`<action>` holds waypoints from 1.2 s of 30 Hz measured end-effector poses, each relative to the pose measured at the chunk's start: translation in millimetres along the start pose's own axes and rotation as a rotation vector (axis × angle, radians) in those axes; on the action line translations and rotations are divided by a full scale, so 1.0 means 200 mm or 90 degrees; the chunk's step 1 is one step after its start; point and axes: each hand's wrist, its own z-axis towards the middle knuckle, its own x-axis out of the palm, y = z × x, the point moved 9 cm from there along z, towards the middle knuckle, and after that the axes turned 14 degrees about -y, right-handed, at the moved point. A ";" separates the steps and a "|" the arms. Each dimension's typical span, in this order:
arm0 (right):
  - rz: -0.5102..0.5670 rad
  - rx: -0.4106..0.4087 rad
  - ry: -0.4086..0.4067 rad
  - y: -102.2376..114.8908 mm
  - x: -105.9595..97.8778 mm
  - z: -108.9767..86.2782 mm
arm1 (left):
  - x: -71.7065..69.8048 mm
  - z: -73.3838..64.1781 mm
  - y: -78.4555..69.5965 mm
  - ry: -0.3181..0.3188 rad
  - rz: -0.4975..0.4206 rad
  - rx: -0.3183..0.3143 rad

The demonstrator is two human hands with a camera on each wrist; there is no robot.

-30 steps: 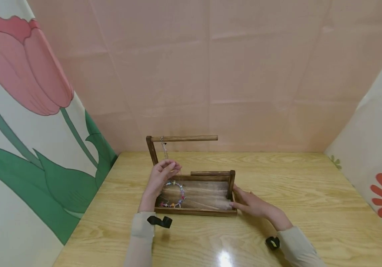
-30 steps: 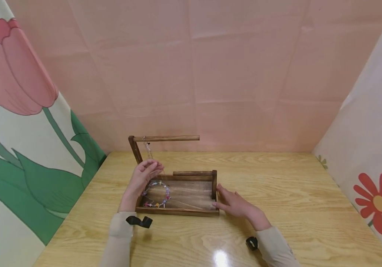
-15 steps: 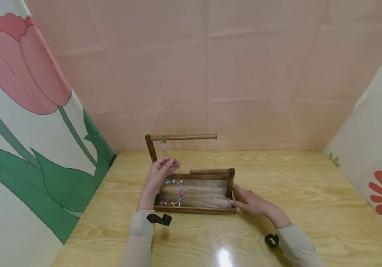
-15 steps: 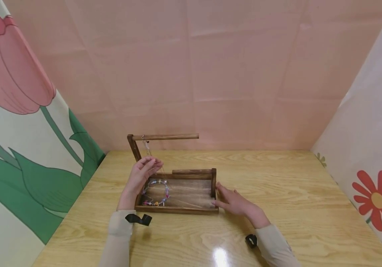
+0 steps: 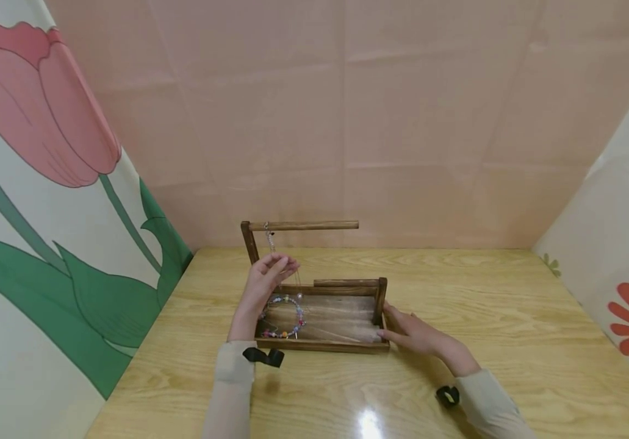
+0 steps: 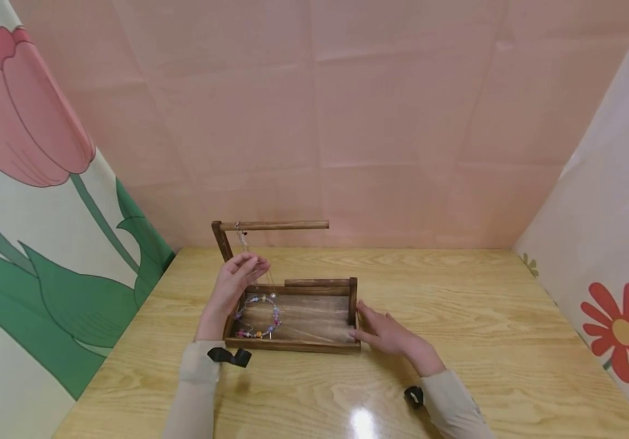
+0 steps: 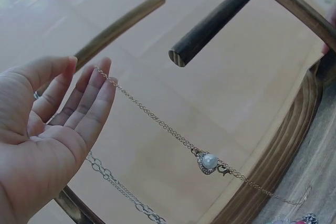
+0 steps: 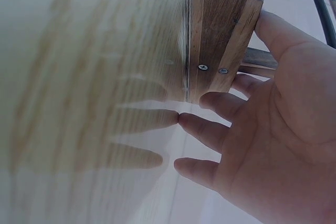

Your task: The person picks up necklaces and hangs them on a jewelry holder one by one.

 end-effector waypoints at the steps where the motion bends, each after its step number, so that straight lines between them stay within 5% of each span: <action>1: 0.000 0.000 0.000 0.00 0.00 0.00 | 0.00 0.00 -0.01 0.000 -0.004 0.002; 21: 0.003 0.000 0.000 0.01 0.00 -0.01 | 0.05 0.04 -0.06 0.007 0.043 0.016; 36: 0.001 -0.006 -0.005 0.01 -0.01 0.00 | 0.10 0.06 -0.09 0.009 0.026 -0.002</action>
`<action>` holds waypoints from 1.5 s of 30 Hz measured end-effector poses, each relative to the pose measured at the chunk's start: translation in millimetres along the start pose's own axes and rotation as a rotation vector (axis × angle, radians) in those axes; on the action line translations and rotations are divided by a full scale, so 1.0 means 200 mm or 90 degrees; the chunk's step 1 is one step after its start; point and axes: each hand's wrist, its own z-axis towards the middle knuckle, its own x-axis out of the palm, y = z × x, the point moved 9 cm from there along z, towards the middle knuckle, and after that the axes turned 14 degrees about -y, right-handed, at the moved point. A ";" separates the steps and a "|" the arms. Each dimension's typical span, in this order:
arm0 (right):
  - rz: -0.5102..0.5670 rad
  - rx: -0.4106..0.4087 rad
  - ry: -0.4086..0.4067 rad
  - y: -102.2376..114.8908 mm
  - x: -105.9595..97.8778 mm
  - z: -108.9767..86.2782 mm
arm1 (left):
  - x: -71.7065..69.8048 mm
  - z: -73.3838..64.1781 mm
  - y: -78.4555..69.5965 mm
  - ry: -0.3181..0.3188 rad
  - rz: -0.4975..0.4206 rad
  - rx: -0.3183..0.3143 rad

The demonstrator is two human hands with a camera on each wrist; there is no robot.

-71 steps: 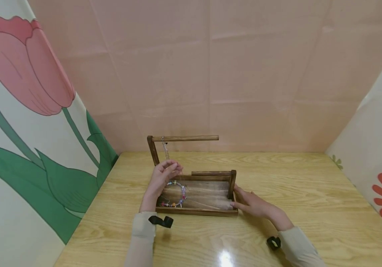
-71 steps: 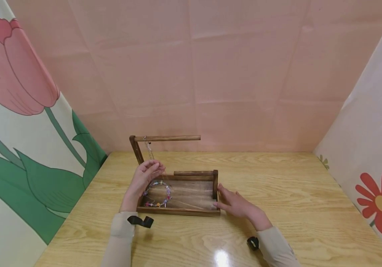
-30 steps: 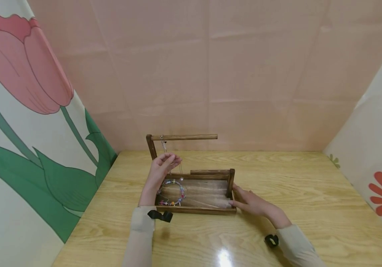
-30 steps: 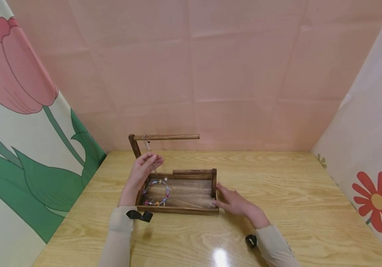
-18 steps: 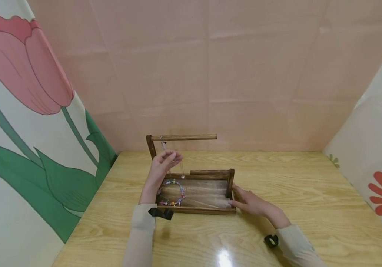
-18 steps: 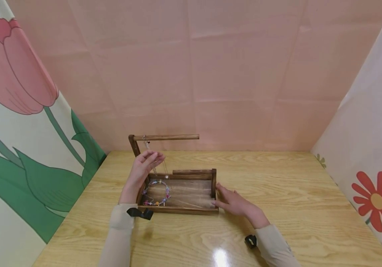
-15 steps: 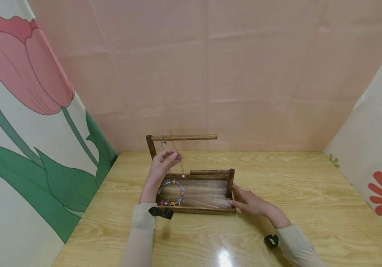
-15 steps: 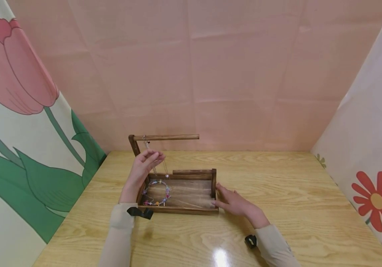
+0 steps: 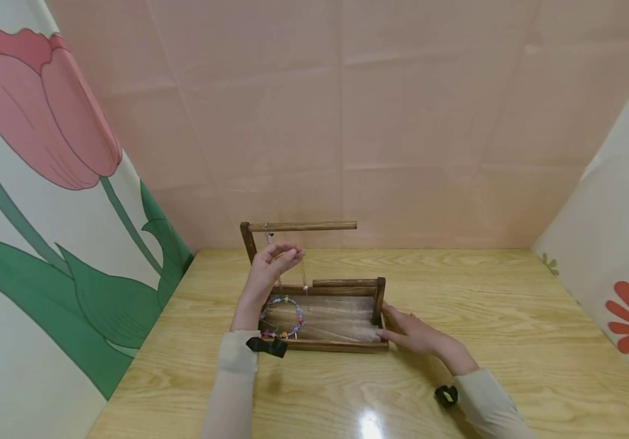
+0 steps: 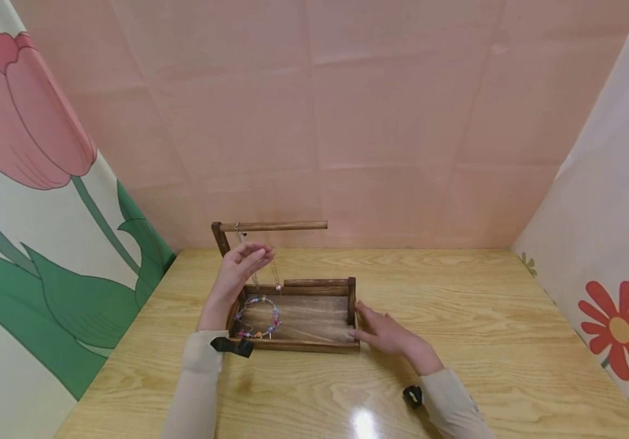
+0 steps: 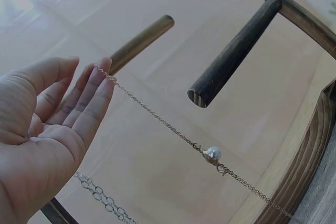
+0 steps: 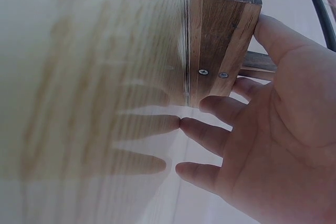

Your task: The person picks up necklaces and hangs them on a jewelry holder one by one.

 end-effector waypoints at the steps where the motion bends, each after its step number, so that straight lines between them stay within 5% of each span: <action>1: 0.000 0.000 0.000 0.00 0.00 0.00 | 0.01 0.00 0.00 0.003 0.001 0.002; 37: 0.020 0.010 0.013 -0.01 0.01 -0.01 | 0.15 0.06 -0.05 0.036 0.017 0.018; 45: 0.015 0.003 0.011 0.00 0.01 0.00 | 0.20 0.03 -0.13 0.041 0.030 0.028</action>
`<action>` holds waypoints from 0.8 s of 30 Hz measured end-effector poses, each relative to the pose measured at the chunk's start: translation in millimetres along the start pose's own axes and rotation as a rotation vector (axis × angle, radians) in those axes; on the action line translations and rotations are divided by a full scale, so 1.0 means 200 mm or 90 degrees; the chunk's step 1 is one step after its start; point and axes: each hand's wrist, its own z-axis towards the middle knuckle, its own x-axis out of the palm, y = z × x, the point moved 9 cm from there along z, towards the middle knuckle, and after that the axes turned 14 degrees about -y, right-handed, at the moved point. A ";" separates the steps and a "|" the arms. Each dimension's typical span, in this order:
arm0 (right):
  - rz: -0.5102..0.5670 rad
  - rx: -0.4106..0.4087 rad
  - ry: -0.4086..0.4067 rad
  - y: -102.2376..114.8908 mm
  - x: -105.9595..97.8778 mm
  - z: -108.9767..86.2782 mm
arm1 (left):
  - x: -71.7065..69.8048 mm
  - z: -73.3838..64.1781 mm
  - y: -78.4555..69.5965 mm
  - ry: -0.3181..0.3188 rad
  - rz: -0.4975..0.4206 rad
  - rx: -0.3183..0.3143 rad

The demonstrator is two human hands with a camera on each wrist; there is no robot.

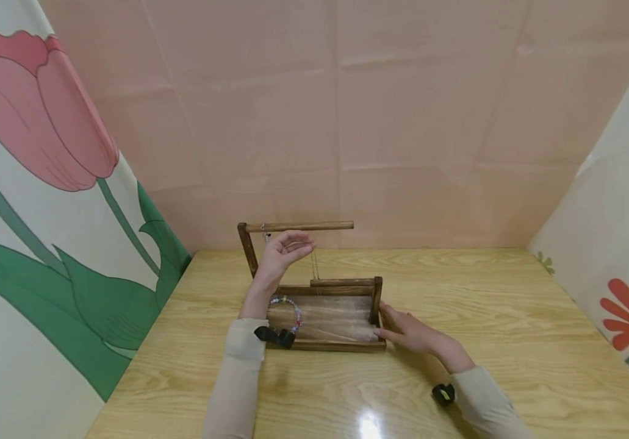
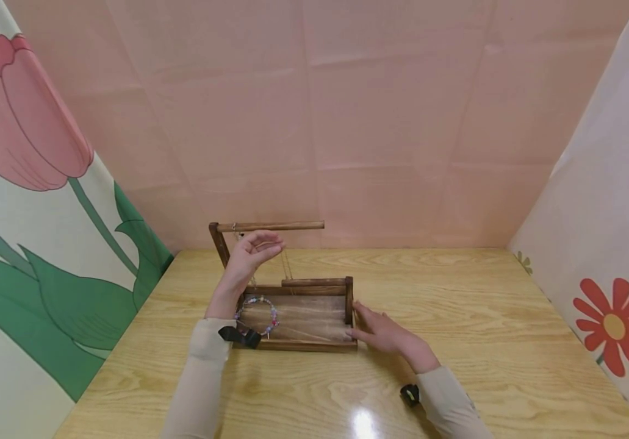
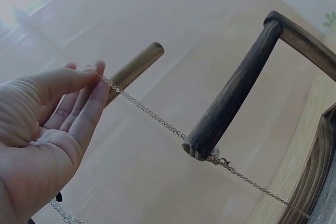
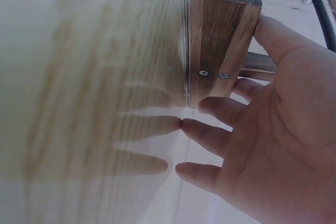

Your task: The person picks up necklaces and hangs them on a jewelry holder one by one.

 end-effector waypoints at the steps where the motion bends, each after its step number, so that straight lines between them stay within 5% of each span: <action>1: 0.000 -0.001 0.000 0.00 0.00 0.00 | 0.00 0.00 -0.01 0.001 0.001 0.001; 15: -0.003 0.007 0.000 -0.02 0.01 0.00 | -0.01 0.07 0.09 -0.007 0.022 -0.012; 24: -0.003 0.001 -0.001 -0.01 0.00 0.00 | 0.04 0.06 0.01 0.006 0.029 -0.018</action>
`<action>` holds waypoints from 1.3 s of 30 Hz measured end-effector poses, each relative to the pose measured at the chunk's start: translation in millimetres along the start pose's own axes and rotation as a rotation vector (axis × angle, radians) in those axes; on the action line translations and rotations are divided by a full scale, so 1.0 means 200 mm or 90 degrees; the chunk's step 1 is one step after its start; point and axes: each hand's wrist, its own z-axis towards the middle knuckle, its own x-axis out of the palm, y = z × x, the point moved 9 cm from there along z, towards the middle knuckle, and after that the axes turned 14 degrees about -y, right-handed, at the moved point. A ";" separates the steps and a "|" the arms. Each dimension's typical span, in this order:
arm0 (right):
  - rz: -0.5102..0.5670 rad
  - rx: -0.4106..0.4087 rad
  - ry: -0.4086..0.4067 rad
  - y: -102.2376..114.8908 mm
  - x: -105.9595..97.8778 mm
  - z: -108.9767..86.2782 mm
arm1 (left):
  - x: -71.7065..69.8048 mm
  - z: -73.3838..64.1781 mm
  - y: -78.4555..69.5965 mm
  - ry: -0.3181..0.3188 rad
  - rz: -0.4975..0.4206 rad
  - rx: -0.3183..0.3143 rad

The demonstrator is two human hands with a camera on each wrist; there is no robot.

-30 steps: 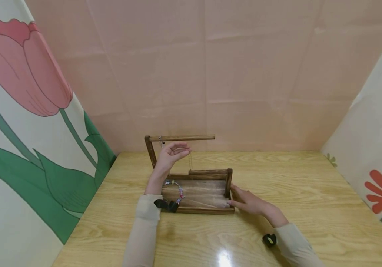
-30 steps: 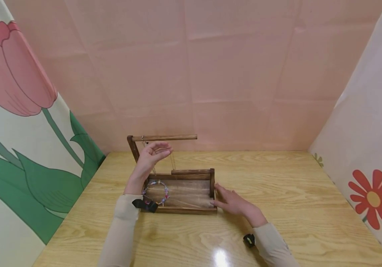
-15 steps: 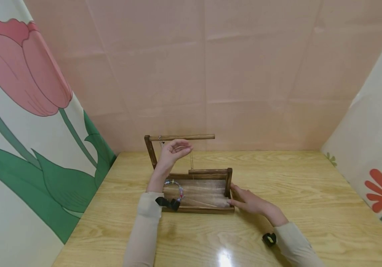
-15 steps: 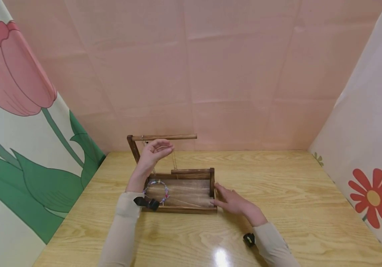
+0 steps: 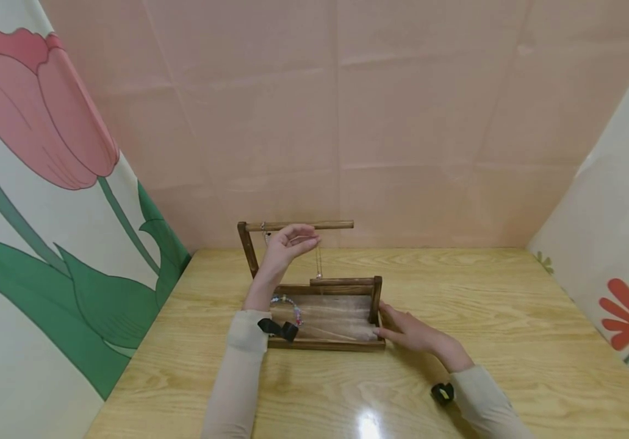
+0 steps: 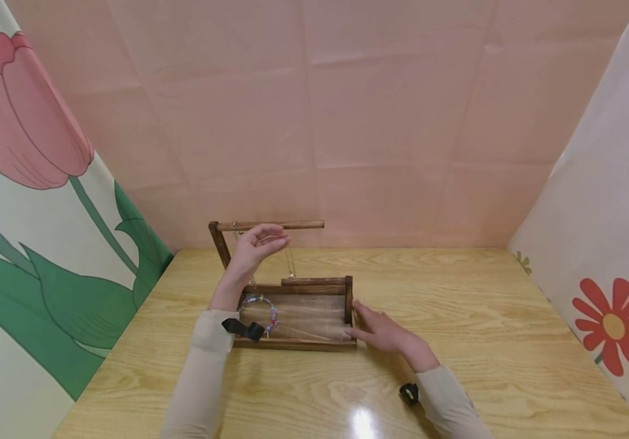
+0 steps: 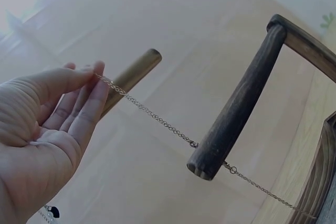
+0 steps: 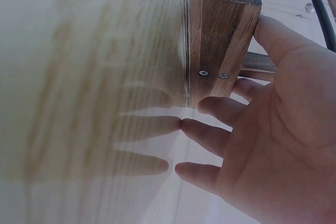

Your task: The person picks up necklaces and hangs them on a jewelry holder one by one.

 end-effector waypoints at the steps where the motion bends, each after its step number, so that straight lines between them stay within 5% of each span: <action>1: -0.001 0.000 0.000 0.00 0.00 0.00 | 0.01 0.00 -0.01 0.003 0.001 -0.001; 6: 0.000 0.002 -0.001 0.00 0.00 0.00 | 0.04 -0.01 -0.06 0.010 -0.007 0.006; 14: 0.000 0.001 -0.002 0.00 0.00 0.00 | 0.03 0.05 0.01 0.003 -0.031 0.013; 39: -0.005 -0.016 -0.006 0.01 -0.01 0.00 | 0.14 0.09 -0.04 0.027 -0.024 0.025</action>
